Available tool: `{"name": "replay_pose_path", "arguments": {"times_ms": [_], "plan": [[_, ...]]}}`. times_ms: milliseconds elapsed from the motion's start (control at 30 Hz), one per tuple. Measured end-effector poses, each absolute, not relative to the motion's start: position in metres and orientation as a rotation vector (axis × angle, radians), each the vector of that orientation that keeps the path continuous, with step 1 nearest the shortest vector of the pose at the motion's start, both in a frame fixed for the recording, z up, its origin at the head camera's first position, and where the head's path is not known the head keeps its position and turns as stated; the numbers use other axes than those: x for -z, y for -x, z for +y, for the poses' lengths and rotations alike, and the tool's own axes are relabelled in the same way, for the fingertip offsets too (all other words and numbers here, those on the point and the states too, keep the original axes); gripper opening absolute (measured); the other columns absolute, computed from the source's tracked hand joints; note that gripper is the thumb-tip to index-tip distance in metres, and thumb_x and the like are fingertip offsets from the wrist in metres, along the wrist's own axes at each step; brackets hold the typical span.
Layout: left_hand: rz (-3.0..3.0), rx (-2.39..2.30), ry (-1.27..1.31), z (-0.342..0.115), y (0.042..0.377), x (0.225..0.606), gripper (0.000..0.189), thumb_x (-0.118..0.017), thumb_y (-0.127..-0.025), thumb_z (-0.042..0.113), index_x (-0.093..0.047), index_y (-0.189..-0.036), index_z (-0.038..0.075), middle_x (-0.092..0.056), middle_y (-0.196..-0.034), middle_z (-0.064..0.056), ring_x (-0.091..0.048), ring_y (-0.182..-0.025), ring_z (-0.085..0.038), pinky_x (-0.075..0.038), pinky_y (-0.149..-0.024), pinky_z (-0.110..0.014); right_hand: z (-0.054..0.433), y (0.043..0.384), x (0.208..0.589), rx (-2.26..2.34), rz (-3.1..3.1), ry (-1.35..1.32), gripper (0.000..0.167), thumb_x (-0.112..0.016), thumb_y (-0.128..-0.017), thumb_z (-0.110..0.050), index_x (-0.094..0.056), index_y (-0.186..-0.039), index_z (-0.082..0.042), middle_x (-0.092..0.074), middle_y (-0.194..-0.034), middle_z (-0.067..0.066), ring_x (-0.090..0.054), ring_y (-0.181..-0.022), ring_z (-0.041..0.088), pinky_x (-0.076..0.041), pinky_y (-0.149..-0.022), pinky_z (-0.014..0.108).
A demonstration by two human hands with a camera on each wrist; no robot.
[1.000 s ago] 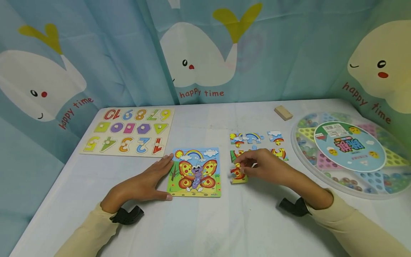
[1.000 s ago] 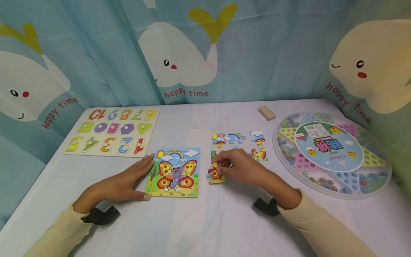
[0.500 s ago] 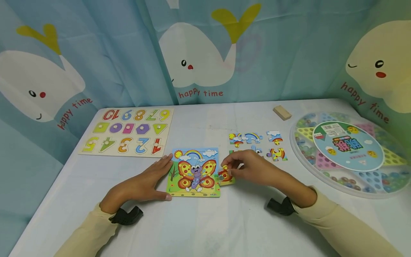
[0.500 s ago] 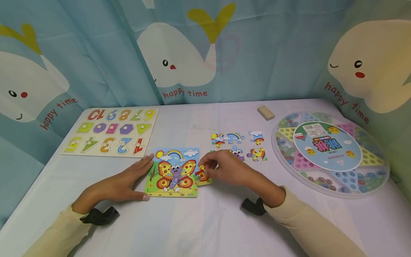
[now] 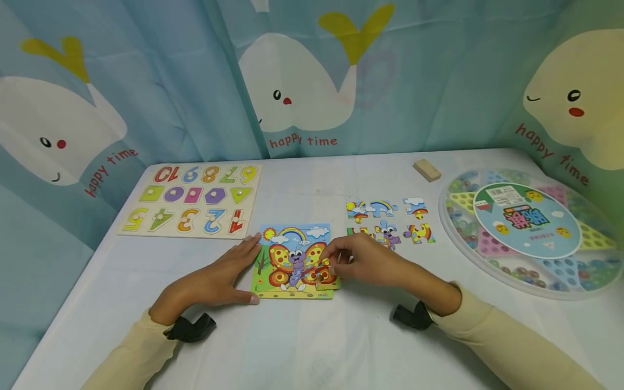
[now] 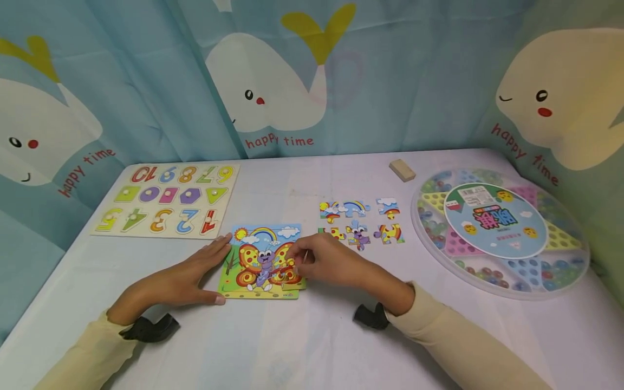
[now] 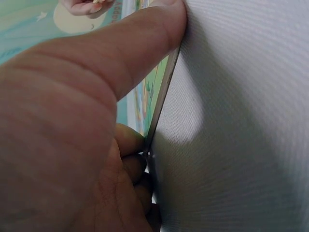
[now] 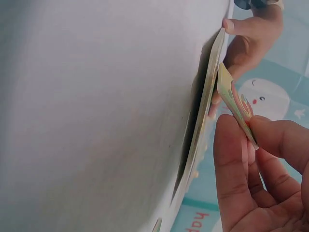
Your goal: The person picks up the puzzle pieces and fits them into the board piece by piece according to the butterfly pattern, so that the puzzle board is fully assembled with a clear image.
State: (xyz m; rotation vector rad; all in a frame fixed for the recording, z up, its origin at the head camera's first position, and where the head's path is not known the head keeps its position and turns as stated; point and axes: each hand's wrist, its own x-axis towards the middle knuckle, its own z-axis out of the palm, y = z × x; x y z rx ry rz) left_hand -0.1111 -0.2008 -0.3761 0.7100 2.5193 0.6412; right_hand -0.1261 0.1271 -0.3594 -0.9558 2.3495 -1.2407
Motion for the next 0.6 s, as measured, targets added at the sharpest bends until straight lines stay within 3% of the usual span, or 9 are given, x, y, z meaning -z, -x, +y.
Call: {"name": "replay_pose_path", "arguments": {"times_ms": [367, 600], "plan": [[2.514, -0.655, -0.719, -0.203, 0.111, 0.377, 0.105, -0.080, -0.079, 0.041, -0.015, -0.156, 0.009, 0.003, -0.163, 0.001, 0.002, -0.148, -0.025, -0.012, -0.117, -0.050, 0.114, 0.126, 0.357, 1.230, 2.348, 0.952, 0.015, -0.067, -0.087, 0.002, -0.069, -0.099, -0.006, -0.061, -0.077, -0.006, -0.054, -0.068, 0.010, -0.048, -0.059, 0.023], [2.513, -0.654, -0.716, -0.203, 0.111, 0.377, 0.105, -0.080, -0.079, 0.041, -0.016, -0.156, 0.009, 0.002, -0.163, 0.001, 0.001, -0.148, -0.025, -0.012, -0.117, -0.051, 0.108, 0.128, 0.357, 1.226, 2.345, 0.904, 0.015, -0.067, -0.085, 0.003, -0.069, -0.098, -0.005, -0.062, -0.079, -0.005, -0.055, -0.071, 0.010, -0.049, -0.062, 0.024]]}}
